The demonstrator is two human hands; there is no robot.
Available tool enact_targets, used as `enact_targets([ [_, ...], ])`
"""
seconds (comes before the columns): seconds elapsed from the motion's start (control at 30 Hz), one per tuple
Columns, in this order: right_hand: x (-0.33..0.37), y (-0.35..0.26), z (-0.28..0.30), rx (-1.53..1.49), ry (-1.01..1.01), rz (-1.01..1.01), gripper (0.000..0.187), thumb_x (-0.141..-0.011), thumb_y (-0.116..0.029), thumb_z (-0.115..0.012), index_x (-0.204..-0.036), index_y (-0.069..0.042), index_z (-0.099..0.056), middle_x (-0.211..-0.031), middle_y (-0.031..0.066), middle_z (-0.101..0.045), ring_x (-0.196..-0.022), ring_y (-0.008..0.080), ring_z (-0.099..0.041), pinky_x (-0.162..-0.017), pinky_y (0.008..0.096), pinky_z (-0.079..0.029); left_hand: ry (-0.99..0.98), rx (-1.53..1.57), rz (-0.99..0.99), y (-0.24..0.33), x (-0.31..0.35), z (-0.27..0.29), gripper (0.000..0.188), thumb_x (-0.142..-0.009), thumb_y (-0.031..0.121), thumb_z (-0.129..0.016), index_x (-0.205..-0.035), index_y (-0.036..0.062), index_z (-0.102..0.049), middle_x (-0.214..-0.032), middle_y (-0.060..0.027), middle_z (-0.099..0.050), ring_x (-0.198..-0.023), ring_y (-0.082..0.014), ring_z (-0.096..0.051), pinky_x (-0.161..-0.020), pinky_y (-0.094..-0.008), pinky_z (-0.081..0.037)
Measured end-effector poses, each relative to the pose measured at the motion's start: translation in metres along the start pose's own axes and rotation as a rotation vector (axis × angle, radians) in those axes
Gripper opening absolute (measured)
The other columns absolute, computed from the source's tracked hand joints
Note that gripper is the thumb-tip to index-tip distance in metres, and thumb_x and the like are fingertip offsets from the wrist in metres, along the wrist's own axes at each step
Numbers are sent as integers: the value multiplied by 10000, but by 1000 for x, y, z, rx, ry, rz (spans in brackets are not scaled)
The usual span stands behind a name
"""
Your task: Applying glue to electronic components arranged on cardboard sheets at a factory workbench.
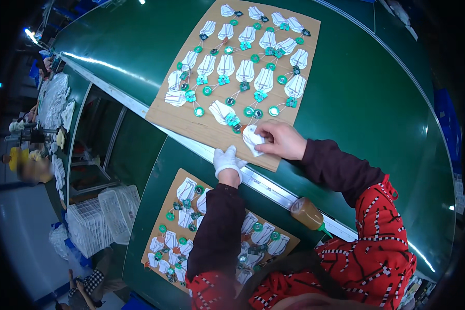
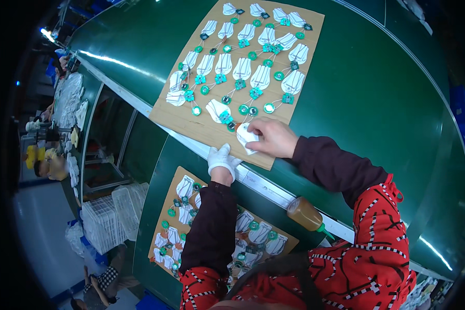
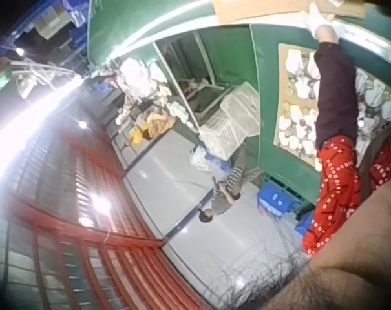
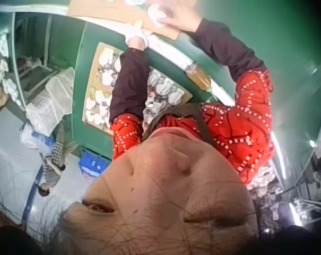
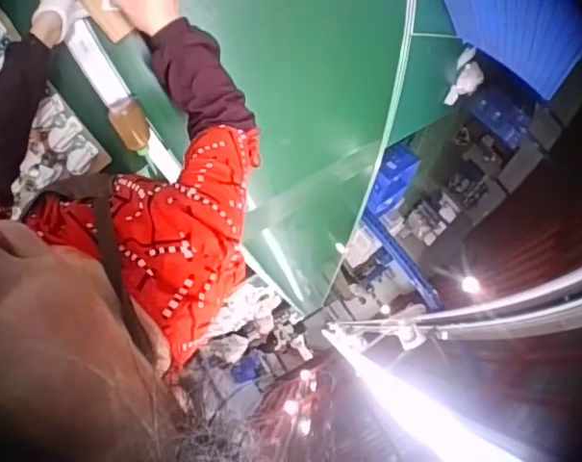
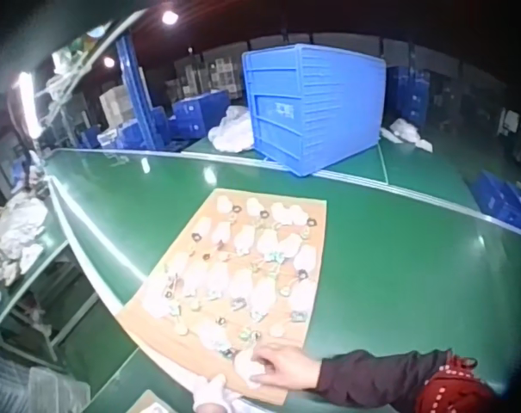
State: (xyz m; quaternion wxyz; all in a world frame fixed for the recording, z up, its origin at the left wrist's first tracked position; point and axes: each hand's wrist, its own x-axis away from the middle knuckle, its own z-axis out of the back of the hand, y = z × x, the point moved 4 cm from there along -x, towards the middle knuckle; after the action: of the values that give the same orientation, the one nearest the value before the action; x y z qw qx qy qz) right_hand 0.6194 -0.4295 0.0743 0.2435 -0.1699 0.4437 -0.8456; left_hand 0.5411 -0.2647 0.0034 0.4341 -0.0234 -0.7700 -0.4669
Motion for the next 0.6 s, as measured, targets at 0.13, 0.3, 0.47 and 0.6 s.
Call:
enact_targets([
  [0.13,-17,11,62,-22,314,-18,272,-738,-185,-629,-945,-22,-563,-816,69,-554,-696,135,-517,-613,266,-430,-29,42,-53,20,1,16,255,-813,30,-495,-1006,77,-335,-868,-113,-479,-562,-252,-545,-366,-354,-428],
  [0.3,-51,165,191,327,980,-178,294,-748,-235,-580,-985,-61,-586,-947,150,-570,-832,264,-571,-754,343,-457,-70,-189,-156,67,-26,68,300,-788,6,-467,-1079,44,-409,-970,-105,-545,-798,-261,-587,-589,-405,-514],
  [0.47,-82,255,241,569,813,-490,443,-785,-363,-482,-1150,-115,-527,-1171,166,-506,-1074,314,-484,-893,383,-395,-41,-285,-160,108,-65,120,294,-792,2,-421,-1083,21,-456,-974,-105,-572,-790,-254,-599,-640,-378,-523],
  [0.6,-117,242,238,661,547,-611,395,-803,-363,-419,-1014,-86,-604,-1077,153,-565,-1016,334,-515,-878,389,-401,-83,-163,-103,121,-90,134,289,-795,52,-481,-1082,17,-462,-983,-100,-569,-836,-251,-585,-720,-392,-501],
])
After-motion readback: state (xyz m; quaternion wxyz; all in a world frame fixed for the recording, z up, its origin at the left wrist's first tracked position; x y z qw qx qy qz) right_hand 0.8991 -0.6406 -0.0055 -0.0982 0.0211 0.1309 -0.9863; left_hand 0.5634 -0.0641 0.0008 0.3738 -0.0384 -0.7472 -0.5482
